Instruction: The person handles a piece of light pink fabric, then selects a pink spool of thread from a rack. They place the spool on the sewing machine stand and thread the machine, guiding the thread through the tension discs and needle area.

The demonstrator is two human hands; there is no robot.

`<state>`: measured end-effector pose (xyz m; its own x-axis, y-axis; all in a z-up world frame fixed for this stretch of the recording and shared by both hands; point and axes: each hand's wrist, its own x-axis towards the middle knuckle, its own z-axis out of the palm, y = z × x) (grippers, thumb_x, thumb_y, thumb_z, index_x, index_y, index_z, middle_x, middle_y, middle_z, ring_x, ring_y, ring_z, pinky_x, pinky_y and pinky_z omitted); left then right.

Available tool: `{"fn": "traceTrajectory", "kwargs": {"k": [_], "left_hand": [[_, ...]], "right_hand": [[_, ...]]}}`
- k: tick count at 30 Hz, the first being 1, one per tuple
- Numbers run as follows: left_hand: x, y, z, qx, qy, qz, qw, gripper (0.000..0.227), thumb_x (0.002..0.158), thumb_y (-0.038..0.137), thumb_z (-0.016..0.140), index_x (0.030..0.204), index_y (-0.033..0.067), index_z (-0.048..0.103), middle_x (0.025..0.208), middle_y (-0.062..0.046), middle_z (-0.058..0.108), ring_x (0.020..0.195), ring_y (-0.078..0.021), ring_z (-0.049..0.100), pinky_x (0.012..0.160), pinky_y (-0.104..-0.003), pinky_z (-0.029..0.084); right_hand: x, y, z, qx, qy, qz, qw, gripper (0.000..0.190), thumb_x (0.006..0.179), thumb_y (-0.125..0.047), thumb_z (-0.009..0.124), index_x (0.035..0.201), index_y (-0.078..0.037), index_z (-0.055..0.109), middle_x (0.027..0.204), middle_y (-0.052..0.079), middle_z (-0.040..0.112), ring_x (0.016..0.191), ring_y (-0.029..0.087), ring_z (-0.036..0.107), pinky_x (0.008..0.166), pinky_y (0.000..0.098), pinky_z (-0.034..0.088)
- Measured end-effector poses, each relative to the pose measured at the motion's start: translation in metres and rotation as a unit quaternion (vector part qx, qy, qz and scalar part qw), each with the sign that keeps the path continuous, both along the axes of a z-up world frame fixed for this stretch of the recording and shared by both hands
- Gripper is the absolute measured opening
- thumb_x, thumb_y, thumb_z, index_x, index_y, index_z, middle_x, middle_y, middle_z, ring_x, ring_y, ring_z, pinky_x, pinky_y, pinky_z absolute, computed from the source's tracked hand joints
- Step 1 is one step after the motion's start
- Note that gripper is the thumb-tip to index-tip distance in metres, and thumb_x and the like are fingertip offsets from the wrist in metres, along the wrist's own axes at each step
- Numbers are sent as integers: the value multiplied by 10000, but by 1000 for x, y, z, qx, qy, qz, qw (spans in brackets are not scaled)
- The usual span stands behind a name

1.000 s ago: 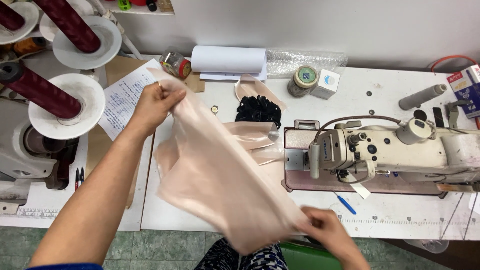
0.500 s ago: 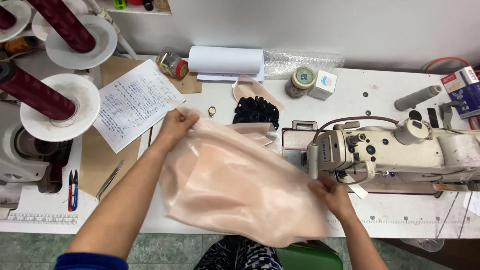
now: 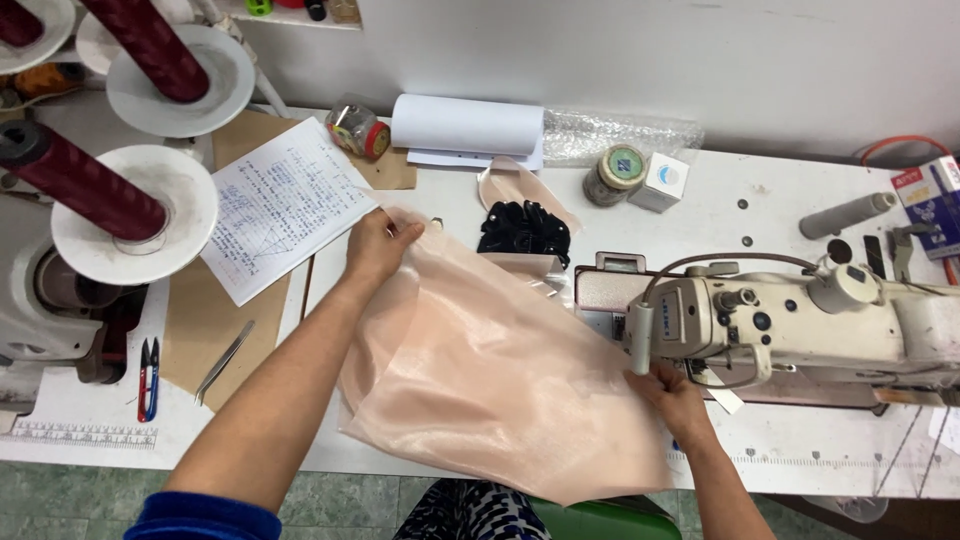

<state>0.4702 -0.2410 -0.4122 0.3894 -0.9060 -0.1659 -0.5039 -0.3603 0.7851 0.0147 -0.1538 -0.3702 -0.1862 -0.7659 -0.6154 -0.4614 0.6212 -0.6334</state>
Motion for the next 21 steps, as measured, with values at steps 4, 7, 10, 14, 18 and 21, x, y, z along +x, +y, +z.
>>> {"fn": "traceTrajectory", "kwargs": {"k": [4,7,10,14,18,21], "left_hand": [[-22,18,28,63,-25,54,996,193,853,348,704,873,156,703,758,-51,669,712,-237,615,647,-370,450],[-51,43,57,105,183,145,967,310,961,255,589,739,40,564,488,-127,589,359,-209,557,313,-345,447],[-79,76,33,94,350,173,916,416,971,162,529,693,-119,659,611,-212,659,508,-276,669,513,-322,594],[-97,117,-5,57,321,166,931,306,855,411,639,879,106,638,712,-78,709,661,-174,685,668,-307,552],[-88,137,-16,32,239,163,957,341,929,300,562,795,27,716,732,-56,741,651,-155,727,643,-275,614],[-78,136,-15,37,225,163,960,356,938,299,561,773,30,725,710,-60,736,641,-156,726,631,-270,609]], "right_hand": [[2,-3,2,24,-35,-45,998,440,767,-178,754,1188,-63,697,974,80,691,903,216,607,778,330,453],[-11,0,-17,-19,-62,-26,998,169,774,-175,782,894,-76,716,704,21,508,690,154,493,589,282,335],[-11,0,-14,-17,-48,0,999,174,789,-203,777,833,-67,679,680,27,455,648,168,470,559,290,325],[-9,-1,-14,-14,-77,-13,997,199,804,-143,760,966,-39,707,737,50,505,703,204,538,612,312,439],[-9,-2,-14,-3,-56,-17,998,269,816,-139,748,1058,-35,690,782,70,502,746,228,516,667,328,438],[-5,1,-13,4,-45,-13,999,263,838,-132,724,1073,-21,679,848,104,566,770,245,540,684,342,461]]}}
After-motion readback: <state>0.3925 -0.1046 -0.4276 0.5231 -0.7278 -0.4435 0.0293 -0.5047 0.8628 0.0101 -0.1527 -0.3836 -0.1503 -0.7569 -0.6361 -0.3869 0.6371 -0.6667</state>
